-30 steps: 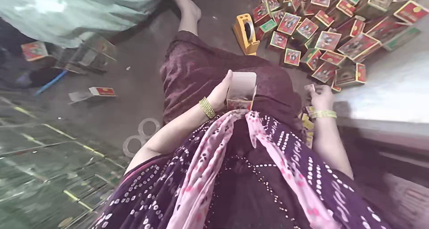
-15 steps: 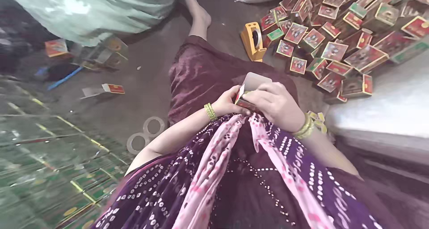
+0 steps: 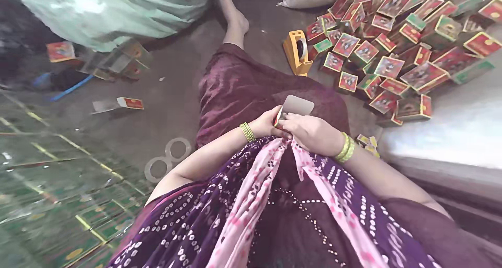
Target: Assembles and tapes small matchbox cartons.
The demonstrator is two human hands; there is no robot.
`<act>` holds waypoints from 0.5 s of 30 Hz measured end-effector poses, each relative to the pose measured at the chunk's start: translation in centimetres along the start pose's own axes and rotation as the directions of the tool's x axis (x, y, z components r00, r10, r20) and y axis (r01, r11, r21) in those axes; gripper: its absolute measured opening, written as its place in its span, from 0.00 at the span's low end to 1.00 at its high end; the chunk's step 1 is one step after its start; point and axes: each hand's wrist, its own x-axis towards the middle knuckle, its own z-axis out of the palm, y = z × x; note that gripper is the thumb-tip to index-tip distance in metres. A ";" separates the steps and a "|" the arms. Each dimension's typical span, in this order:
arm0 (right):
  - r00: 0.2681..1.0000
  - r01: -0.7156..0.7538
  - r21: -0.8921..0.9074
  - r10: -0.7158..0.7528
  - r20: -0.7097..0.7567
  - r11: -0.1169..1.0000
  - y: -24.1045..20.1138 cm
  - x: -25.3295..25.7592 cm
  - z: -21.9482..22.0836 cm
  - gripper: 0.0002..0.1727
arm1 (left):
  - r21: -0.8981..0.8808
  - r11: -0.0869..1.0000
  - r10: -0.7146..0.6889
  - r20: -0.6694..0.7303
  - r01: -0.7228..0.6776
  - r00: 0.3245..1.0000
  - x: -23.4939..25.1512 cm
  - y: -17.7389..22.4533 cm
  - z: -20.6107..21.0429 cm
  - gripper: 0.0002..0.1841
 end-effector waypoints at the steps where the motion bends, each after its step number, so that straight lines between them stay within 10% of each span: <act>1: 1.000 -0.012 0.015 0.012 -0.012 1.000 0.0 -0.1 0.2 0.11 | 0.048 0.999 0.012 0.022 -0.013 1.000 0.1 0.0 0.0 0.50; 15: 0.970 -0.127 0.066 0.110 0.216 0.990 -0.5 1.4 -0.2 0.09 | -0.020 0.992 0.127 0.041 -0.126 0.991 0.4 -1.7 1.1 0.45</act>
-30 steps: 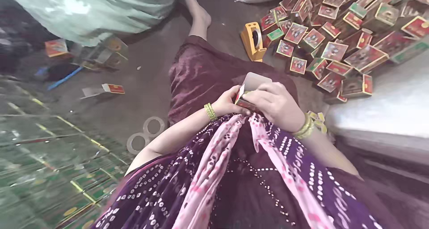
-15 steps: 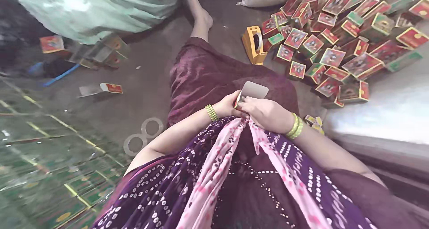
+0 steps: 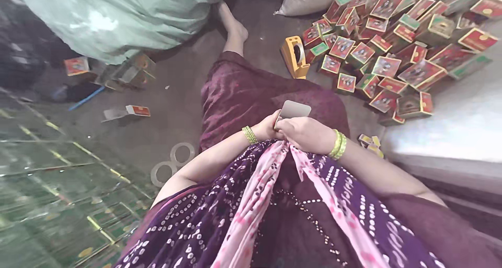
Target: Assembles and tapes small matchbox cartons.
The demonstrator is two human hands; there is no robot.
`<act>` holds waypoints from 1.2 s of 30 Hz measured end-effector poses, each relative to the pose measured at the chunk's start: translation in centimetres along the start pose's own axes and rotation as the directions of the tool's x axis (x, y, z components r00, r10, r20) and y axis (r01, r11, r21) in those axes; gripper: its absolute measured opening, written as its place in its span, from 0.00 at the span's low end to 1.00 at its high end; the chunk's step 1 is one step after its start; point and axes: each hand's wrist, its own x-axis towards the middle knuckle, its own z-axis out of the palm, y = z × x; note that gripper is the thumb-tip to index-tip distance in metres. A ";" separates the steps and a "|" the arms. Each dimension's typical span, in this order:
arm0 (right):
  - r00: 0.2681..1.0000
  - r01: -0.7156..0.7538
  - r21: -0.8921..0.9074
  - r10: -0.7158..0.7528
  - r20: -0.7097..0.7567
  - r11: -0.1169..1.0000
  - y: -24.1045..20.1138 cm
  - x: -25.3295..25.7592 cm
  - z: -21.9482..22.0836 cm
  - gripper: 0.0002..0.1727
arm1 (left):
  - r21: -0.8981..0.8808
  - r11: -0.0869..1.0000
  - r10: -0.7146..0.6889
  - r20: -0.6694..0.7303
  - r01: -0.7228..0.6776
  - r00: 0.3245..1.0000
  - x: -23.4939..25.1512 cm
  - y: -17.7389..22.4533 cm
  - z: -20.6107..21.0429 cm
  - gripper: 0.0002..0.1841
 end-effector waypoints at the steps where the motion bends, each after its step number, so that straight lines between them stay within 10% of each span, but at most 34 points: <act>1: 1.000 -0.016 0.021 0.016 -0.015 1.000 0.2 0.0 -0.1 0.10 | 0.013 1.000 0.016 -0.003 -0.016 1.000 0.0 0.0 0.0 0.45; 6: 0.979 -0.138 0.077 0.147 -0.141 0.987 0.5 -0.8 0.8 0.14 | 0.089 0.985 -0.145 -0.040 0.148 0.989 0.0 1.4 -0.1 0.49; 15: 0.991 -0.118 0.008 0.117 0.057 0.993 0.0 -0.7 2.0 0.14 | 0.188 0.978 -0.098 0.036 0.090 0.995 0.0 1.4 0.7 0.42; 18: 0.982 -0.119 0.023 0.121 -0.147 0.993 0.1 -1.4 2.0 0.13 | 0.210 0.976 -0.046 -0.036 0.052 0.998 0.1 1.7 0.2 0.40; 22: 0.767 -0.193 0.191 0.269 -0.583 0.963 0.5 -2.9 1.2 0.23 | 0.025 1.000 -0.002 -0.285 0.010 0.958 -0.3 2.1 0.1 0.51; 26: 0.609 -0.162 0.577 0.541 -0.580 0.801 2.3 -3.0 3.3 0.35 | -0.034 0.985 0.135 -0.469 -0.170 0.873 0.0 2.1 -0.2 0.59; 29: 0.690 -0.043 0.818 0.609 -0.392 0.574 2.8 -2.7 4.4 0.32 | -0.043 0.954 0.240 -0.478 -0.296 0.845 -0.2 1.9 0.2 0.48; 36: 0.804 -0.188 0.640 0.491 -0.335 0.745 3.7 -2.0 4.9 0.19 | -0.125 0.958 0.188 -0.406 -0.258 0.894 -0.8 1.9 -0.2 0.26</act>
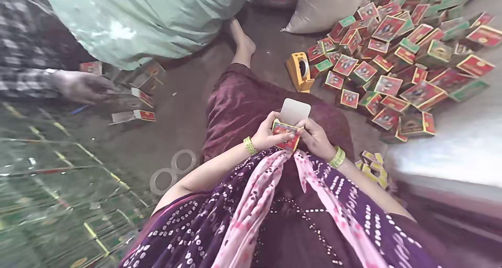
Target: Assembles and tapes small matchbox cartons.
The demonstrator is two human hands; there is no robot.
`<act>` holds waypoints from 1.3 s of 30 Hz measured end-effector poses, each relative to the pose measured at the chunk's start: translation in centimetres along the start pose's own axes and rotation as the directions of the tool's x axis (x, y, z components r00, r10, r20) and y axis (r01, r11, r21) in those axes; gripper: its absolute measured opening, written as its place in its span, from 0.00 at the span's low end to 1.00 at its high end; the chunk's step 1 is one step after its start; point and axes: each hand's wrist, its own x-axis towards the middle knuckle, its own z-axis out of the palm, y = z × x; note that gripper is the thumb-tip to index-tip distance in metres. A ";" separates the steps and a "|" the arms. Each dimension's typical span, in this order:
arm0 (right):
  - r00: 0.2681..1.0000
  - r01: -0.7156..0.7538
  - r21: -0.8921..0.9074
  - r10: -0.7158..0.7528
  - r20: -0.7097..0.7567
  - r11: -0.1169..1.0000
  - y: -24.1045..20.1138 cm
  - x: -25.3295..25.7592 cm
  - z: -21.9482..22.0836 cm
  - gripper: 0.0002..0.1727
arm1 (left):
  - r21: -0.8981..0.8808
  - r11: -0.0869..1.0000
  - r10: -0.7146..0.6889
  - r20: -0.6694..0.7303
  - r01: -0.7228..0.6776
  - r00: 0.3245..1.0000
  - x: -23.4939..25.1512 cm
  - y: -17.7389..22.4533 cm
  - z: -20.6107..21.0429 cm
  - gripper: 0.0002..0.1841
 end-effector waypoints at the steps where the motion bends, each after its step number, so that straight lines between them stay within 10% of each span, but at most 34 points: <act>1: 0.999 -0.030 0.044 0.032 -0.033 0.999 -0.2 0.2 0.1 0.16 | -0.013 0.999 -0.051 0.000 0.051 0.999 0.1 0.2 0.0 0.26; 3: 0.981 -0.071 0.281 0.118 -0.152 0.957 -1.2 0.7 0.2 0.07 | -0.047 0.988 -0.149 -0.020 0.148 0.989 0.5 0.7 0.0 0.29; 6: 0.946 -0.156 0.509 0.276 -0.170 0.847 -2.7 1.3 -0.7 0.29 | -0.064 0.978 -0.201 -0.061 0.197 0.978 0.8 0.6 0.0 0.41; 12: 0.986 -0.141 0.206 0.155 -0.057 0.968 -3.3 2.3 -0.6 0.13 | -0.030 0.988 -0.152 -0.036 0.151 0.988 0.6 0.3 -0.3 0.47; 17: 0.970 0.206 -0.287 -0.157 0.186 0.935 -3.6 2.5 -1.8 0.13 | 0.001 0.989 -0.150 -0.012 0.150 0.989 0.5 0.1 -0.5 0.44; 25: 0.998 0.031 -0.056 -0.028 0.053 0.998 -3.4 3.1 -2.1 0.06 | 0.007 0.993 -0.118 0.013 0.118 0.993 0.6 0.0 -0.5 0.44; 39: 0.996 0.065 -0.184 -0.052 0.071 0.981 -2.9 3.6 -1.9 0.08 | 0.002 0.985 -0.172 0.033 0.172 0.985 1.1 -0.5 -0.8 0.41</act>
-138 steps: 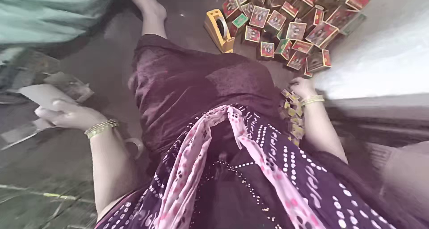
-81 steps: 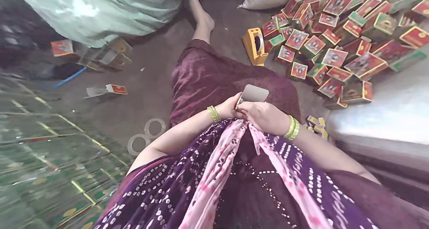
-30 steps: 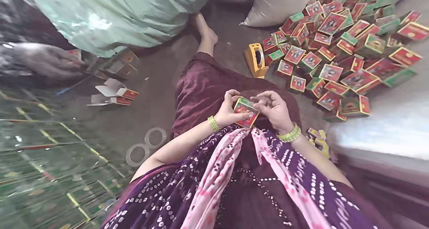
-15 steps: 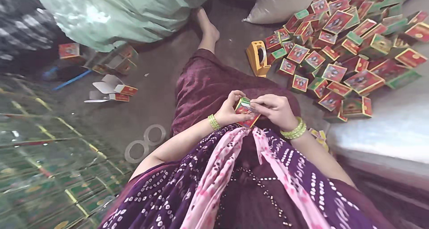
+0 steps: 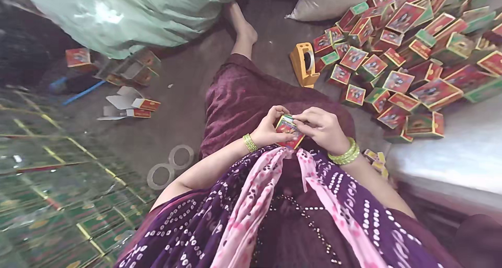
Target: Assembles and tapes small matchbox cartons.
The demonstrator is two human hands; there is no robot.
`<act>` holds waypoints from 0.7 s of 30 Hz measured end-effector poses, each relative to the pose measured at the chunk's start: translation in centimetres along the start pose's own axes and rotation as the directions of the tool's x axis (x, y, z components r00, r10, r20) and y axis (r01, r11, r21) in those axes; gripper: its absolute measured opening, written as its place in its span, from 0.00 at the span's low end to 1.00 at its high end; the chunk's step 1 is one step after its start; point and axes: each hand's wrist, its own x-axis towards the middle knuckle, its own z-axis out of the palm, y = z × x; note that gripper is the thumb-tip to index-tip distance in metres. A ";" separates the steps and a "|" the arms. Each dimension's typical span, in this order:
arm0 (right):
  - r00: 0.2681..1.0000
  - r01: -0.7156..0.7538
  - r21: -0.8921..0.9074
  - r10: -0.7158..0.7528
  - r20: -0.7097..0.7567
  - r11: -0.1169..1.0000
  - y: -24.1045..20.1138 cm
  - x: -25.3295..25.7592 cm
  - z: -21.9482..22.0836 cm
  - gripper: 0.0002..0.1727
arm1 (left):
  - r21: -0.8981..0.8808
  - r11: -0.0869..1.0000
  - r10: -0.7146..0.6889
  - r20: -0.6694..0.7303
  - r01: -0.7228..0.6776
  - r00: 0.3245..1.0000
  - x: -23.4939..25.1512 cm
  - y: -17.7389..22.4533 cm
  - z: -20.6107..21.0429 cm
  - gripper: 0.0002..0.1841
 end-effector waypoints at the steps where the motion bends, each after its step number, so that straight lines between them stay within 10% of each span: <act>1: 1.000 -0.019 -0.003 0.019 -0.008 1.000 0.0 0.0 0.1 0.08 | -0.003 1.000 0.011 0.004 -0.011 1.000 0.0 -0.1 0.0 0.41; 9: 0.991 0.000 -0.014 0.001 0.131 1.000 0.2 -0.1 0.0 0.15 | 0.038 0.997 0.065 -0.009 -0.065 0.998 0.0 -0.2 -0.1 0.37; 14: 0.997 0.045 -0.071 -0.049 -0.058 0.996 0.6 -1.4 2.2 0.18 | -0.110 0.994 0.002 -0.220 -0.027 0.976 0.3 0.0 0.0 0.30; 18: 0.977 -0.209 0.230 0.194 0.085 0.951 1.7 0.8 -0.7 0.23 | -0.072 0.997 -0.040 -0.238 0.023 0.970 0.5 -0.1 0.1 0.23; 21: 0.884 -0.425 0.179 0.449 -0.128 0.888 7.0 5.3 -4.1 0.18 | -0.139 0.987 -0.107 -0.243 0.074 0.964 1.2 0.0 -0.1 0.16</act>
